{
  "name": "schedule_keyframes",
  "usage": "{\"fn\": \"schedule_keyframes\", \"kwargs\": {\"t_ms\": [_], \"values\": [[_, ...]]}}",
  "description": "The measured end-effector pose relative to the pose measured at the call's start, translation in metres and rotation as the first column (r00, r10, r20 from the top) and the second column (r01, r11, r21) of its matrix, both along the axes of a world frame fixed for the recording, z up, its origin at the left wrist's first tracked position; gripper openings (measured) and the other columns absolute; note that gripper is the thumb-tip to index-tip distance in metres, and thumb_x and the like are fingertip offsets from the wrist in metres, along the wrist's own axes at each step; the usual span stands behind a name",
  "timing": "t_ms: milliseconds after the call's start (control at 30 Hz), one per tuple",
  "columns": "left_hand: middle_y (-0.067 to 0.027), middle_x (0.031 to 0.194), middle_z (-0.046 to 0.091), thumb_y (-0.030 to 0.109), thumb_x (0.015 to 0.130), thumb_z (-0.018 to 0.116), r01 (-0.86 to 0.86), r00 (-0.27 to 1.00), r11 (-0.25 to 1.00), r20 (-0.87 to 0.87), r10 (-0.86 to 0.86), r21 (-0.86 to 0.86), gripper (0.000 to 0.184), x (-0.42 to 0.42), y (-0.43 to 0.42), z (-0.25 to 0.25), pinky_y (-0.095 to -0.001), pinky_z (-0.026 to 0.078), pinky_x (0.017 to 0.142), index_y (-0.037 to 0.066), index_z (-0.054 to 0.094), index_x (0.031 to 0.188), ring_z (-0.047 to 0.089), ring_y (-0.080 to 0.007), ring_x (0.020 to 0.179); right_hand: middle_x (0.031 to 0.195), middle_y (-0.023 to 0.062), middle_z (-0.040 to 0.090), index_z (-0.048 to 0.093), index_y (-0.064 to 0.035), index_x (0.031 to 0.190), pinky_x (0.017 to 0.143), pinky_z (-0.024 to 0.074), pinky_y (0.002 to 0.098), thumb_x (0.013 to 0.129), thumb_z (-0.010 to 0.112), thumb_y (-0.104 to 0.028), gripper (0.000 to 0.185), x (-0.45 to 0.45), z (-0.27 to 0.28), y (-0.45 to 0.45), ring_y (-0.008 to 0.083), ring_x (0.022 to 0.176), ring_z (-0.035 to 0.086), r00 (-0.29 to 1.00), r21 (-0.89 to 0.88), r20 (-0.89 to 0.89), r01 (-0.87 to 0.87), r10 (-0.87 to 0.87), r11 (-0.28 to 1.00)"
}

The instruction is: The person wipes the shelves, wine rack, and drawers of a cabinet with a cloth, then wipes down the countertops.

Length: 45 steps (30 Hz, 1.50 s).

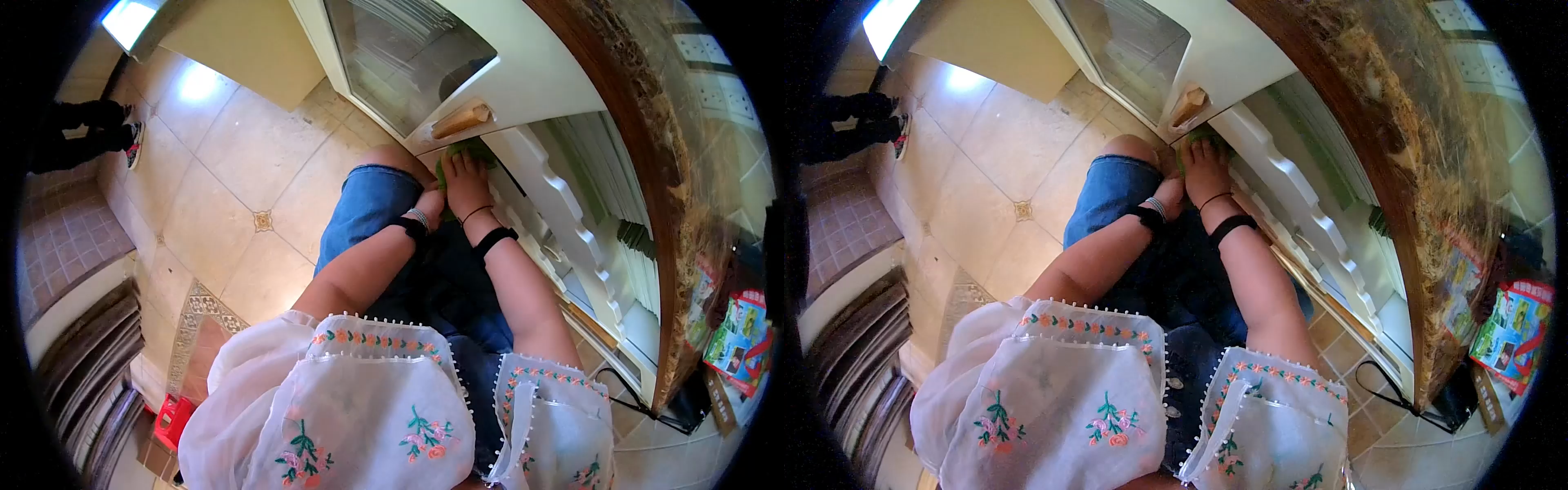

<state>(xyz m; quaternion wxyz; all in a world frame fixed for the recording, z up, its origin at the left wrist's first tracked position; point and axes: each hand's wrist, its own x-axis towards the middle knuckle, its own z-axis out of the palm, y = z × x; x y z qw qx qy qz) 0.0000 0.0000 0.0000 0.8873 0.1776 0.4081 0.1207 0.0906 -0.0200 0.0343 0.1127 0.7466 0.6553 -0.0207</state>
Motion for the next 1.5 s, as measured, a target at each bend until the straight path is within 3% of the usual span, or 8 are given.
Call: {"fn": "schedule_keyframes", "kwargs": {"t_ms": [200, 300, 367, 800, 1000, 1100, 1333, 1500], "values": [[-0.0073, 0.120, 0.052, 0.020, 0.090, 0.043, 0.035, 0.999, 0.999, 0.038, -0.036, 0.034, 0.034, 0.002, 0.021, -0.003, -0.0352, 0.043, 0.089, 0.009, 0.047, 0.122, 0.050, -0.0201, 0.108, 0.121, 0.0089, 0.049, 0.048, -0.0100, 0.120, 0.095, 0.0343, 0.0454, 0.084, 0.042, -0.017, 0.037, 0.011, 0.003, 0.013, 0.0263, 0.118, 0.041, 0.998, 0.158, -0.009, -0.059, 0.061, 0.986], [-0.0082, 0.111, 0.057, 0.016, 0.089, 0.046, 0.165, 0.981, 0.770, -0.019, -0.194, 0.617, 0.031, 0.000, 0.016, -0.016, -0.0382, 0.047, 0.084, 0.007, 0.049, 0.118, 0.056, -0.0220, 0.099, 0.117, 0.0103, 0.050, 0.050, -0.0090, 0.116, 0.092, 0.0388, 0.0418, 0.084, 0.042, -0.015, 0.033, 0.018, 0.011, 0.010, 0.0292, 0.113, 0.044, 0.989, 0.231, -0.138, -0.010, 0.043, 0.973], [-0.0087, 0.102, 0.060, 0.012, 0.087, 0.050, -0.021, 0.993, 0.996, 0.115, 0.031, -0.088, 0.028, -0.008, -0.006, -0.005, -0.0378, 0.051, 0.077, 0.006, 0.051, 0.114, 0.060, -0.0233, 0.088, 0.116, 0.0109, 0.052, 0.053, -0.0074, 0.109, 0.089, 0.0417, 0.0383, 0.082, 0.046, -0.013, 0.029, 0.011, 0.021, -0.010, 0.0307, 0.110, 0.046, 0.947, -0.031, -0.295, 0.123, -0.127, 0.992], [-0.0075, 0.096, 0.060, 0.001, 0.078, 0.059, 0.205, 0.979, 0.930, -0.068, -0.193, 0.304, 0.031, -0.019, -0.038, -0.002, -0.0312, 0.049, 0.075, 0.004, 0.053, 0.108, 0.058, -0.0185, 0.088, 0.101, 0.0155, 0.061, 0.055, -0.0054, 0.104, 0.084, 0.0452, 0.0348, 0.075, 0.066, -0.030, 0.040, 0.019, 0.035, -0.147, 0.0296, 0.097, 0.058, 0.479, -0.112, -0.635, 0.720, -0.607, 0.685], [-0.0150, 0.102, 0.058, -0.003, 0.069, 0.061, 0.239, 0.970, 0.396, -0.232, -0.064, 0.887, 0.041, 0.026, -0.008, 0.049, -0.0344, 0.044, 0.085, 0.001, 0.052, 0.109, 0.055, -0.0270, 0.097, 0.107, 0.0144, 0.058, 0.046, -0.0030, 0.110, 0.085, 0.0441, 0.0371, 0.076, 0.066, -0.027, 0.046, 0.049, 0.025, -0.139, 0.0304, 0.102, 0.057, 0.530, 0.287, -0.745, 0.802, -0.404, 0.524], [-0.0194, 0.113, 0.052, 0.000, 0.068, 0.062, 0.288, 0.948, 0.243, -0.312, 0.066, 0.926, 0.051, 0.040, 0.008, 0.051, -0.0392, 0.041, 0.090, 0.001, 0.047, 0.116, 0.049, -0.0336, 0.107, 0.123, 0.0162, 0.050, 0.041, -0.0058, 0.123, 0.094, 0.0379, 0.0399, 0.078, 0.062, -0.026, 0.053, 0.038, 0.055, -0.090, 0.0313, 0.115, 0.048, 0.419, -0.057, -0.629, 0.815, -0.654, 0.577], [-0.0112, 0.141, 0.029, 0.023, 0.086, 0.038, 0.773, 0.478, -0.573, -0.844, 0.242, 0.273, 0.047, 0.041, 0.027, 0.028, -0.0540, 0.009, 0.106, 0.014, 0.039, 0.132, 0.018, -0.0314, 0.133, 0.145, 0.0126, 0.020, 0.018, -0.0215, 0.142, 0.108, 0.0164, 0.0439, 0.078, 0.057, -0.026, 0.075, 0.040, 0.011, -0.062, 0.0325, 0.133, 0.018, 0.657, -0.226, -0.334, 0.640, -0.676, 0.734], [-0.0109, 0.139, 0.032, 0.023, 0.086, 0.039, 0.717, 0.442, -0.666, -0.873, 0.207, 0.205, 0.043, 0.038, 0.020, 0.029, -0.0546, 0.010, 0.106, 0.017, 0.045, 0.128, 0.021, -0.0313, 0.132, 0.130, 0.0141, 0.044, 0.040, -0.0134, 0.130, 0.101, 0.0308, 0.0396, 0.081, 0.049, -0.011, 0.050, 0.052, -0.008, -0.086, 0.0316, 0.123, 0.037, 0.636, 0.003, -0.474, 0.692, -0.608, 0.722]]}}
